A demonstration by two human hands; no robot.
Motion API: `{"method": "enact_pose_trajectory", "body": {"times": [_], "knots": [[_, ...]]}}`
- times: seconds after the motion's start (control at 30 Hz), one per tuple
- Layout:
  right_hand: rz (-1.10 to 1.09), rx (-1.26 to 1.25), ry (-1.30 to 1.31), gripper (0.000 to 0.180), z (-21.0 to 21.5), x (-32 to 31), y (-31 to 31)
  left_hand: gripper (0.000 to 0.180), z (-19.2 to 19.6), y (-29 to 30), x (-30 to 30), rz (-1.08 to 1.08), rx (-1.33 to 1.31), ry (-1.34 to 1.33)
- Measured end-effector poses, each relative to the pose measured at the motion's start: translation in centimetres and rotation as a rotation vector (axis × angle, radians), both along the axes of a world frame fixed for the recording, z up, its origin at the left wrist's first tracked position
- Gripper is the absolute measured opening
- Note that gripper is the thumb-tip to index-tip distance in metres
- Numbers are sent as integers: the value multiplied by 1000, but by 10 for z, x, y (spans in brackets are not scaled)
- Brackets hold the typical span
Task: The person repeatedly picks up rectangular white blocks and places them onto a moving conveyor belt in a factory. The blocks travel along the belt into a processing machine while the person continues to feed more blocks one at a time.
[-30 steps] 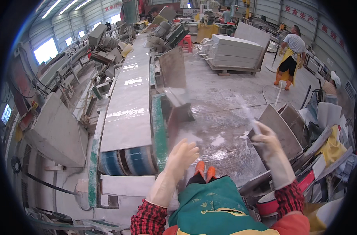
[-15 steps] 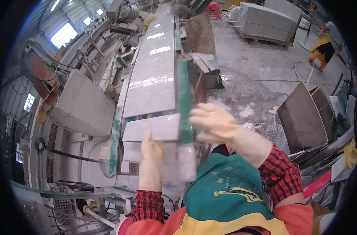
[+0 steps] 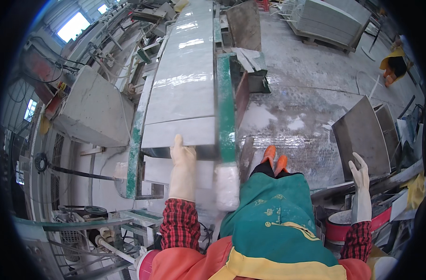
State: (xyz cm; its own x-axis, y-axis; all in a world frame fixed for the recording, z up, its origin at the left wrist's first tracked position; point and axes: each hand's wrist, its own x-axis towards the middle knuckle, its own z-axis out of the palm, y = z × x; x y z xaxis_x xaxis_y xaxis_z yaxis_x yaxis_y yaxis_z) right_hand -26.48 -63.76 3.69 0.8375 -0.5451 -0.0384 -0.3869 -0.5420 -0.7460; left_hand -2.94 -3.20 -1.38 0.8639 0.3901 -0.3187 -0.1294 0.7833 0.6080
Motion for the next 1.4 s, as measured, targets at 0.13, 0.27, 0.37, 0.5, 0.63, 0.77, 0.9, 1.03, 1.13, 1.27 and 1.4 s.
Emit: {"method": "enact_pose_trajectory", "body": {"times": [0.13, 0.27, 0.37, 0.5, 0.63, 0.77, 0.9, 1.03, 1.13, 1.27, 1.4], "knots": [[-14, 71, 14, 49, -5, -12, 12, 36, -3, 0, 7, -5, -1, 59], [64, -17, 23, 47, -2, -6, 30, 42, -7, 6, 15, 11, -33, 131], [103, -34, -7, 47, -2, 0, 34, 42, -7, 7, 20, -3, -52, 90], [102, -73, 17, 48, -9, 4, 34, 42, -1, 1, 23, 67, 8, 186], [111, -12, 26, 47, -18, 8, 39, 46, 10, 7, 16, -117, 287, 353], [156, -28, 39, 47, -20, 5, 42, 56, 22, 24, 8, -379, 531, 545], [130, -52, 90, 47, -19, -8, 38, 45, 25, 17, -5, -334, 377, 387], [60, 5, 96, 46, -18, -23, 29, 34, 37, 14, -21, -370, 518, 300], [-11, 15, 110, 45, -15, -37, 18, 41, 53, 22, -32, -533, 1266, 429], [-70, -16, 0, 42, -5, -58, -7, 66, 70, 23, -40, -373, 2268, 516], [-186, -123, -78, 36, 6, -82, -45, 76, 69, 21, -1, -333, 2729, 321]]}}
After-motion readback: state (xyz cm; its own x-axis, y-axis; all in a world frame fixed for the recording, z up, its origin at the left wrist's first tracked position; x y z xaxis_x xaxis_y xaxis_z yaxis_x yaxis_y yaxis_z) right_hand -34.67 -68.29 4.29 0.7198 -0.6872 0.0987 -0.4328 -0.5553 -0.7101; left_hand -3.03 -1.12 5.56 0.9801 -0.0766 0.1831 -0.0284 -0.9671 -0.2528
